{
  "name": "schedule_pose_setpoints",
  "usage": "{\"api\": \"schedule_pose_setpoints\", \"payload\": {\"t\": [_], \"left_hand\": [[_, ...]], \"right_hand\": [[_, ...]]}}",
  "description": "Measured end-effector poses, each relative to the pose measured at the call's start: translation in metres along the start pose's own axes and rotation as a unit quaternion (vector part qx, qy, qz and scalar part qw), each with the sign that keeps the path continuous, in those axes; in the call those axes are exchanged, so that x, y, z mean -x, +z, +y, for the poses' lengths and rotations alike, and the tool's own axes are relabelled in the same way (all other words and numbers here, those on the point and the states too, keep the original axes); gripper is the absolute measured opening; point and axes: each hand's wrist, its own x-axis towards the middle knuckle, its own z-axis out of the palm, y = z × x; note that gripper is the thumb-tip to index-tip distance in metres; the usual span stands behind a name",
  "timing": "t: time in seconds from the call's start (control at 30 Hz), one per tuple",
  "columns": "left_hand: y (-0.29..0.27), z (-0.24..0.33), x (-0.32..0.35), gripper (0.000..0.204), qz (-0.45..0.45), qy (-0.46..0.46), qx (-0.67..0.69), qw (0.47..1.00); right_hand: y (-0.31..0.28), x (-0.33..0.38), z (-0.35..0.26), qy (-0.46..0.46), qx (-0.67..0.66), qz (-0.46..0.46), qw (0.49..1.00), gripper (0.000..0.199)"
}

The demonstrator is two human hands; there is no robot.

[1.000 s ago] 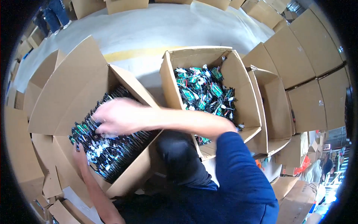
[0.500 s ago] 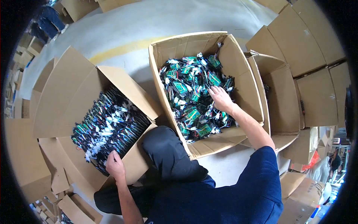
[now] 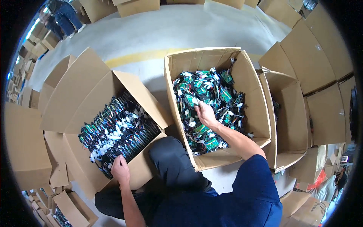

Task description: The person sorts and organizes electronic component wiring harnesses by hand, placing them into cardboard boxes.

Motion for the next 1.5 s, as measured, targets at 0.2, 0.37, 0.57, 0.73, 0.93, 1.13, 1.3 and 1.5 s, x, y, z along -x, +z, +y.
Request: {"api": "schedule_pose_setpoints", "payload": {"t": [0.2, 0.37, 0.57, 0.73, 0.93, 1.13, 1.3, 1.5], "left_hand": [[-0.001, -0.002, -0.001, 0.026, 0.003, 0.014, 0.000, 1.000], [0.000, 0.003, -0.003, 0.023, 0.023, 0.034, -0.019, 0.999], [0.005, 0.004, -0.003, 0.018, 0.023, 0.011, 0.002, 1.000], [0.002, 0.007, -0.004, 0.014, 0.020, 0.010, 0.015, 1.000], [0.001, 0.007, -0.010, 0.013, 0.028, 0.034, 0.023, 0.999], [-0.004, 0.013, -0.005, 0.011, 0.044, 0.032, 0.028, 0.998], [0.000, 0.017, -0.008, 0.009, 0.054, 0.054, 0.031, 0.997], [-0.004, 0.009, -0.010, 0.010, 0.083, 0.046, 0.052, 0.994]], "right_hand": [[-0.092, -0.102, 0.027, 0.149, -0.023, 0.061, 0.987, 0.038], [-0.089, -0.174, 0.128, 0.228, 0.160, -0.028, 0.960, 0.041], [-0.024, -0.192, 0.201, 0.240, 0.186, -0.135, 0.943, 0.059], [-0.007, -0.189, 0.192, 0.314, 0.178, -0.129, 0.924, 0.056], [-0.014, -0.176, 0.171, 0.214, 0.016, 0.103, 0.971, 0.043], [-0.008, -0.217, 0.174, 0.165, 0.106, -0.098, 0.976, 0.056], [-0.022, -0.180, 0.177, 0.114, 0.182, -0.065, 0.975, 0.038], [-0.077, -0.114, 0.150, 0.172, -0.143, 0.089, 0.971, 0.018]]}}
